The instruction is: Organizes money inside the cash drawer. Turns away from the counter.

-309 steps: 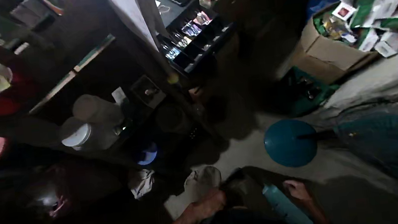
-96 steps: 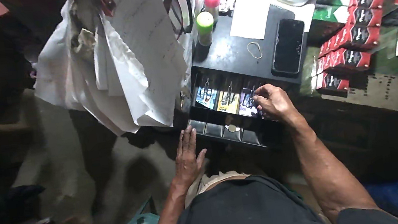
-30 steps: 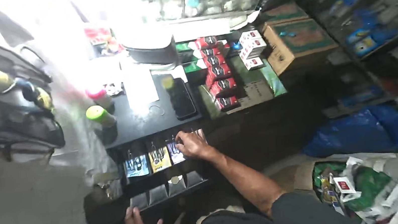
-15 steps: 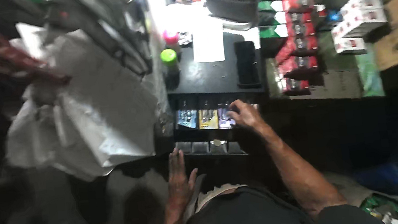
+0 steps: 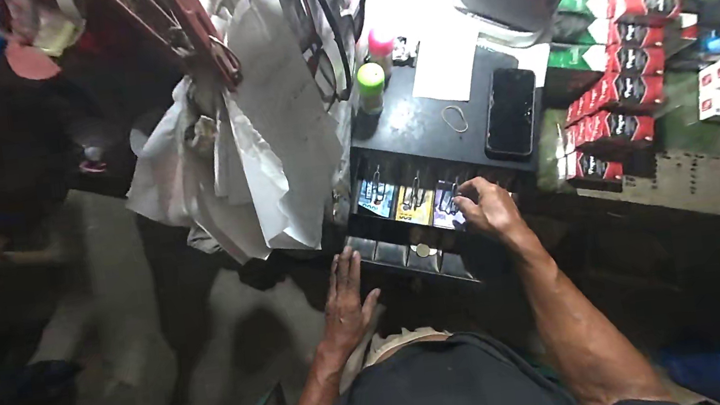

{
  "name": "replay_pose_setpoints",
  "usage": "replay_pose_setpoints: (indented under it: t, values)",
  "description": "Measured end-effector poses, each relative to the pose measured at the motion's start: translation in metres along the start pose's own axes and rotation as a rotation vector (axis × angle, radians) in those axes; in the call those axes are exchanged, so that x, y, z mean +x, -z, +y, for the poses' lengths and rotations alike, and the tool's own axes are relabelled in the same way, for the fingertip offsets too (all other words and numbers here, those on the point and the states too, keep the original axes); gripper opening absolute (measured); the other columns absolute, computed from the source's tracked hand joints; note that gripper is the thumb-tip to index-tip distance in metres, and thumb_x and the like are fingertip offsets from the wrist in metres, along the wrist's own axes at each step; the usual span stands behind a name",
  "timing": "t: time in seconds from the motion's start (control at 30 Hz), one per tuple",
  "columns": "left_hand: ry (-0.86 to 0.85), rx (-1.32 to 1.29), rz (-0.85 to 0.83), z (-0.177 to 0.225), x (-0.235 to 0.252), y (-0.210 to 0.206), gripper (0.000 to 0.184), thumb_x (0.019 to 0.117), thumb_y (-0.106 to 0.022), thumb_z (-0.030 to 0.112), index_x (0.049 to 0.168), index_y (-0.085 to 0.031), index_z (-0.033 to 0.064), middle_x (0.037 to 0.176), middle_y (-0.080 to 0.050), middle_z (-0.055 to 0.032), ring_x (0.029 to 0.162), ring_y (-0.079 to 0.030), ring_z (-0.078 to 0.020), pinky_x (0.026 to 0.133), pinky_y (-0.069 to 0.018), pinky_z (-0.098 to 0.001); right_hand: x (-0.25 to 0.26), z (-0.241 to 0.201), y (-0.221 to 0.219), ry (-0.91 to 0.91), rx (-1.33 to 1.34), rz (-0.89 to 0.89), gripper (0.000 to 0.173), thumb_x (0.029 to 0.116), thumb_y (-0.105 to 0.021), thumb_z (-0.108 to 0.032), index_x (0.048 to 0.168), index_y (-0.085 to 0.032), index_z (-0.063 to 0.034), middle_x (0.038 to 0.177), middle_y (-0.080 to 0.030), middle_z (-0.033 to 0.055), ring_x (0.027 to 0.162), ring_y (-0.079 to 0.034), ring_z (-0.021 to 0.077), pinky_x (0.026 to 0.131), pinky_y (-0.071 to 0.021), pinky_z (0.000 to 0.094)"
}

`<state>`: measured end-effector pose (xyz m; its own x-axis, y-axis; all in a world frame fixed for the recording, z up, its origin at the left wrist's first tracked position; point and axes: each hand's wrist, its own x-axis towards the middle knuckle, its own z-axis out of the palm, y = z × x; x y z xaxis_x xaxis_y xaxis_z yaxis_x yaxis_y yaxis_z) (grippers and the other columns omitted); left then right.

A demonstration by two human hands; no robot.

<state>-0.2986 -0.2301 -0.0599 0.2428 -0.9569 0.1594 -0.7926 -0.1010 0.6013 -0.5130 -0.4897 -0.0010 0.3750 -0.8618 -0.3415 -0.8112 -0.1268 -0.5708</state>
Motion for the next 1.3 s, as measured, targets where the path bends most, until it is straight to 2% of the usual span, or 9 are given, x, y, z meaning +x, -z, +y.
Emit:
replay_pose_setpoints:
  t: [0.17, 0.3, 0.43, 0.6, 0.73, 0.97, 1.13, 1.23, 1.3]
  values:
    - [0.006, -0.002, 0.001, 0.001, 0.001, 0.0, 0.072, 0.0959, -0.066, 0.03, 0.153, -0.041, -0.0056, 0.16, -0.038, -0.0255, 0.15, -0.035, -0.0395, 0.123, -0.0324, -0.0495, 0.002, 0.003, 0.001, -0.002, 0.004, -0.002, 0.029, 0.1024, -0.063, -0.022, 0.124, -0.065, -0.0025, 0.109, -0.071, 0.0219, 0.101, -0.069, 0.0402, 0.09, -0.0527, 0.0621]
    - [0.034, 0.002, -0.014, 0.002, 0.001, 0.0, 0.072, 0.0953, -0.067, 0.03, 0.153, -0.042, -0.0047, 0.16, -0.038, -0.0242, 0.149, -0.036, -0.0404, 0.121, -0.035, -0.0506, -0.006, -0.003, 0.005, 0.005, 0.004, 0.009, 0.034, 0.1031, -0.062, -0.022, 0.131, -0.062, -0.0014, 0.114, -0.071, 0.0222, 0.103, -0.069, 0.0401, 0.091, -0.052, 0.0631]
    - [0.066, -0.007, -0.019, 0.005, 0.001, 0.0, 0.072, 0.0947, -0.067, 0.029, 0.153, -0.042, -0.0039, 0.161, -0.038, -0.0231, 0.15, -0.035, -0.0397, 0.121, -0.0356, -0.0499, -0.021, -0.02, 0.008, 0.135, 0.025, 0.124, 0.032, 0.1028, -0.061, -0.017, 0.129, -0.063, 0.0016, 0.12, -0.069, 0.0232, 0.106, -0.069, 0.0387, 0.094, -0.0516, 0.0601]
    - [0.101, -0.024, -0.031, 0.011, 0.005, 0.006, 0.072, 0.0942, -0.069, 0.026, 0.154, -0.041, -0.0025, 0.162, -0.037, -0.0201, 0.151, -0.034, -0.0377, 0.122, -0.0347, -0.0493, -0.017, -0.04, -0.006, 0.378, 0.111, 0.101, 0.031, 0.1033, -0.059, -0.019, 0.125, -0.066, 0.002, 0.112, -0.072, 0.0202, 0.093, -0.073, 0.0282, 0.086, -0.0585, 0.0469]
    - [0.087, -0.019, -0.02, 0.01, 0.004, 0.003, 0.072, 0.0942, -0.069, 0.028, 0.154, -0.041, -0.0014, 0.163, -0.037, -0.0187, 0.151, -0.034, -0.0371, 0.122, -0.0346, -0.0494, -0.019, -0.053, -0.01, 0.379, 0.089, 0.016, 0.031, 0.1036, -0.058, -0.019, 0.125, -0.067, 0.002, 0.114, -0.072, 0.0192, 0.097, -0.072, 0.0258, 0.09, -0.058, 0.0428]
    - [0.068, -0.011, 0.006, 0.013, 0.004, 0.009, 0.075, 0.0917, -0.073, 0.024, 0.156, -0.04, 0.0011, 0.164, -0.036, -0.0168, 0.153, -0.032, -0.0304, 0.125, -0.0298, -0.0449, -0.027, -0.058, -0.012, 0.478, 0.106, 0.046, 0.03, 0.1001, -0.061, -0.013, 0.121, -0.068, 0.0059, 0.105, -0.074, 0.0211, 0.091, -0.074, 0.0307, 0.086, -0.0606, 0.0502]
    - [0.072, -0.04, -0.045, 0.011, 0.006, 0.011, 0.076, 0.0934, -0.072, 0.022, 0.158, -0.036, 0.0025, 0.166, -0.031, -0.016, 0.155, -0.029, -0.0279, 0.127, -0.0203, -0.0471, -0.035, -0.068, -0.006, 0.431, 0.029, -0.067, 0.032, 0.1012, -0.059, -0.014, 0.124, -0.066, 0.0082, 0.104, -0.073, 0.0263, 0.091, -0.073, 0.0382, 0.088, -0.0566, 0.0576]
    - [0.089, -0.029, -0.059, 0.012, 0.005, 0.01, 0.076, 0.0946, -0.071, 0.023, 0.158, -0.035, 0.003, 0.167, -0.03, -0.0162, 0.155, -0.029, -0.0287, 0.127, -0.0197, -0.0492, -0.034, -0.066, -0.012, 0.462, 0.064, -0.07, 0.029, 0.1004, -0.059, -0.011, 0.118, -0.068, 0.01, 0.103, -0.072, 0.027, 0.086, -0.072, 0.0349, 0.084, -0.0577, 0.0542]
    - [0.113, -0.043, -0.07, 0.013, 0.004, 0.01, 0.076, 0.0951, -0.07, 0.022, 0.16, -0.034, 0.0045, 0.168, -0.027, -0.015, 0.154, -0.029, -0.0285, 0.126, -0.024, -0.0491, -0.032, -0.064, -0.015, 0.474, 0.069, -0.075, 0.028, 0.1007, -0.058, -0.011, 0.115, -0.069, 0.0103, 0.101, -0.072, 0.0259, 0.083, -0.072, 0.0325, 0.082, -0.0579, 0.0519]
